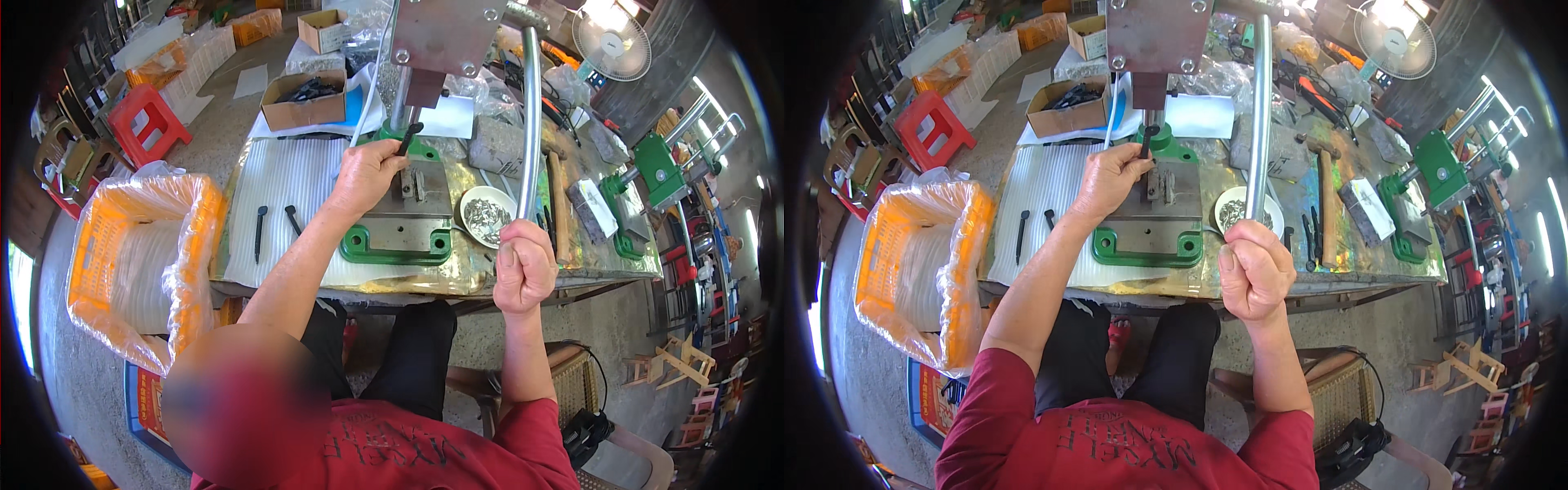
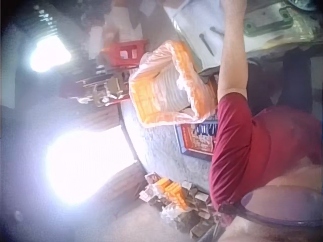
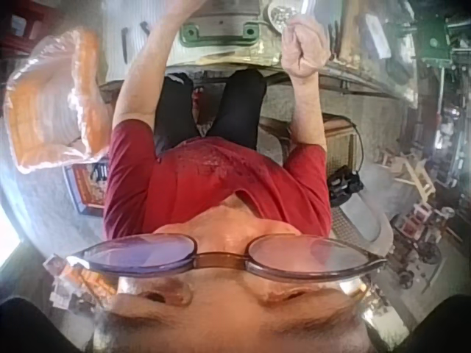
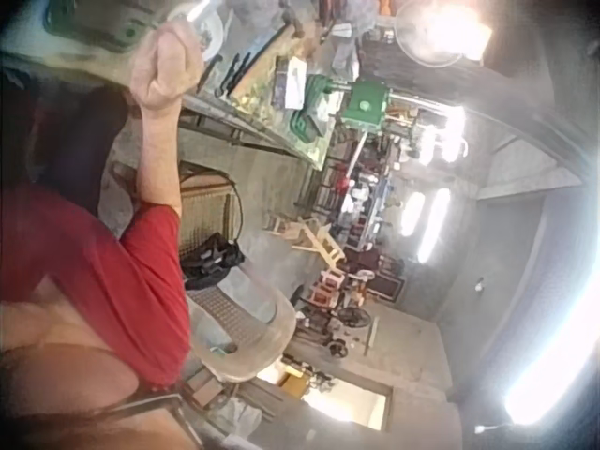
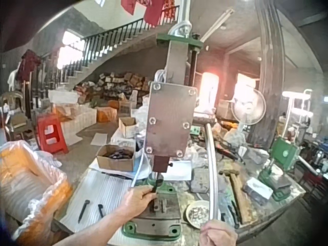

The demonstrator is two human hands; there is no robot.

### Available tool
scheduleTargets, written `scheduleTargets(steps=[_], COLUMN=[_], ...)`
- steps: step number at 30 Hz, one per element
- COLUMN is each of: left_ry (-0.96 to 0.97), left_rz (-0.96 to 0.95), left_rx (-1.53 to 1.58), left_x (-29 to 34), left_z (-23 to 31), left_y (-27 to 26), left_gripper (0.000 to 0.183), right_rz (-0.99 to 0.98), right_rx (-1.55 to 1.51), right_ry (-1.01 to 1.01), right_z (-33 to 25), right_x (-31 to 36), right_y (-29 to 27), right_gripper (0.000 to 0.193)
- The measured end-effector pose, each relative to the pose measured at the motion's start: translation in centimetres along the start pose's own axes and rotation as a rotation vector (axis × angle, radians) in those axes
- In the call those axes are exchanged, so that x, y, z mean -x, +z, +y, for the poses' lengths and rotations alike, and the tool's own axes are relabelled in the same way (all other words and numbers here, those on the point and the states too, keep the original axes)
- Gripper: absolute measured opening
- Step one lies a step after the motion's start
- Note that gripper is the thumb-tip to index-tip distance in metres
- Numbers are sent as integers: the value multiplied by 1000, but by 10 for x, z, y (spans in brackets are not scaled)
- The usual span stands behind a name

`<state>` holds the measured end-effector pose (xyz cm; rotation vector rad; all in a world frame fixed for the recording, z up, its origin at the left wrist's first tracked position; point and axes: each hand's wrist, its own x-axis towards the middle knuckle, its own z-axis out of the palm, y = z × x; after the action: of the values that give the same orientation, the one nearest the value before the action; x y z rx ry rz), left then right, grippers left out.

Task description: The person assembles black plastic pieces by hand and places them into a blue tray. The person then removes a foam sheet from a yellow basket and unloads black plastic pieces onto the table.

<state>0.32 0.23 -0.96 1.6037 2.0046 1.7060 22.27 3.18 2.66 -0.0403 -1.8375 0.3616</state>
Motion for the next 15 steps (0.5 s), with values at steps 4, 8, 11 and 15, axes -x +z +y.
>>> scheduleTargets(steps=[4,8,11,15], left_ry=[25,37,2,-114], left_rz=[25,7,30,42], left_rx=[-1,7,-10,128], left_x=[0,-3,-6,-6], left_z=[-5,2,0,5], left_y=[1,2,-1,-6], left_gripper=[13,13,13,9], right_rz=[85,110,86,80], right_rx=[-120,-257,-309,-330], right_ry=[112,240,251,253], right_z=[-31,-70,-71,-70], right_x=[-23,-67,-79,-78], right_y=[-16,-37,-41,-42], right_gripper=[13,20,18,18])
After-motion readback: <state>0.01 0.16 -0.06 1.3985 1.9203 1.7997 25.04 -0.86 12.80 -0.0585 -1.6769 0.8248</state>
